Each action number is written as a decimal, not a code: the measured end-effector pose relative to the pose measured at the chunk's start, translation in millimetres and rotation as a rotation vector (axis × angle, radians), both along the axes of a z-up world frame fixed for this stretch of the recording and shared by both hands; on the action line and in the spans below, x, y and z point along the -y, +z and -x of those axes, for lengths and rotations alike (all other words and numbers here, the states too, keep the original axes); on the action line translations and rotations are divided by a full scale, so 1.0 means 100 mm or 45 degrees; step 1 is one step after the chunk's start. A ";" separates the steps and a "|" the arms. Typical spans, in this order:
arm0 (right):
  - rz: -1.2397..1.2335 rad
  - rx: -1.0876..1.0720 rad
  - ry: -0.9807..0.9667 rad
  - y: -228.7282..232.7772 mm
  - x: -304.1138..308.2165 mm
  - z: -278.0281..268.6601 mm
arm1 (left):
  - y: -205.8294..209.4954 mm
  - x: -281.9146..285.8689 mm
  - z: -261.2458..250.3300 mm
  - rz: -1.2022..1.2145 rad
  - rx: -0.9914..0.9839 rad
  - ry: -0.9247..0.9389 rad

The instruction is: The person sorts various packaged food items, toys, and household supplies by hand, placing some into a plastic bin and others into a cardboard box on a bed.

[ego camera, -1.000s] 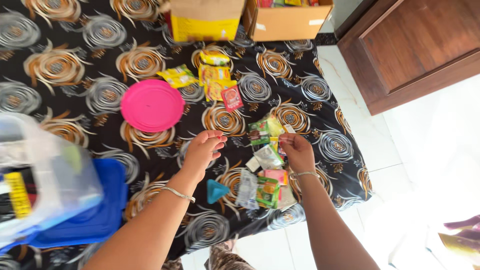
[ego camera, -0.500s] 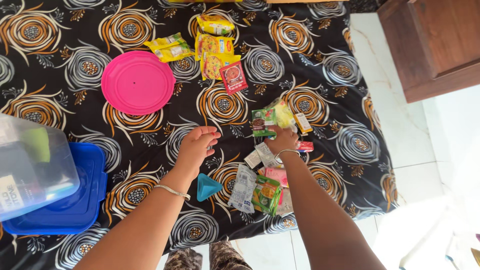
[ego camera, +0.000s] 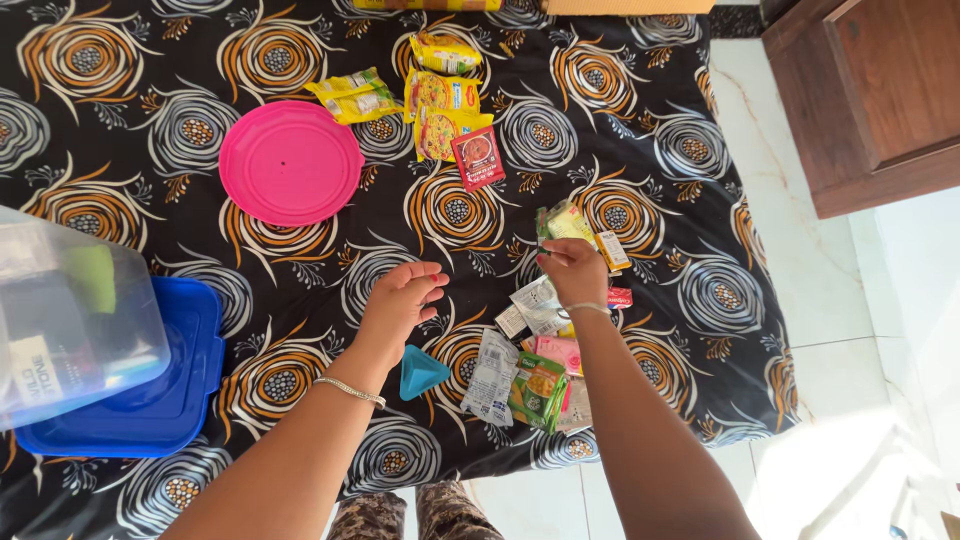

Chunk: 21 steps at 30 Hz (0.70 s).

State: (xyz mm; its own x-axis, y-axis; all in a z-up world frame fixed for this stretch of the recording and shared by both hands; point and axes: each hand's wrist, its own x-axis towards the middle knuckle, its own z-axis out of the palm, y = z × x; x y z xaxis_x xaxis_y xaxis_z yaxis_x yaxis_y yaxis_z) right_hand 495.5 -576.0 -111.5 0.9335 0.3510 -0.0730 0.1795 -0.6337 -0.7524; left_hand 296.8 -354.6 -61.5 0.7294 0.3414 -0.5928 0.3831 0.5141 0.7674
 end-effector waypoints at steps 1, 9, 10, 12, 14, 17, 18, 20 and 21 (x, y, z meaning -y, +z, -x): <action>-0.159 -0.084 -0.025 0.16 0.02 0.07 | 0.05 0.00 0.03 0.004 0.005 -0.019; -0.690 -0.517 0.046 1.00 0.08 0.76 | 0.67 -0.01 0.26 0.067 0.035 -0.093; -0.825 -0.626 0.070 1.06 0.06 0.82 | 0.75 -0.03 0.31 0.160 0.072 -0.078; -0.949 -0.748 0.118 1.17 0.02 0.94 | 0.89 -0.04 0.45 0.251 0.113 -0.037; -1.039 -0.763 0.203 1.28 -0.12 1.04 | 1.00 -0.09 0.60 0.248 0.178 -0.083; -1.100 -0.893 0.233 1.58 -0.40 1.17 | 1.14 -0.20 0.85 0.193 0.235 0.058; -1.097 -0.891 0.248 1.70 -0.49 1.23 | 1.18 -0.24 0.94 0.190 0.244 0.070; -1.017 -1.060 0.327 1.93 -0.71 1.37 | 1.27 -0.36 1.15 0.185 0.278 0.195; -1.017 -1.063 0.338 2.02 -0.82 1.46 | 1.33 -0.41 1.26 0.180 0.281 0.204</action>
State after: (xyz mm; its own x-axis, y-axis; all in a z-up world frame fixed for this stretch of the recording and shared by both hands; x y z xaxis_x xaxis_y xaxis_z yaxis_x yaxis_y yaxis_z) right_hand 349.6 -494.0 90.4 0.5921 0.7492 -0.2970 -0.4994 0.0519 -0.8648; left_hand 170.8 -313.2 71.3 0.7894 0.3880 -0.4756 0.1204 0.6619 0.7398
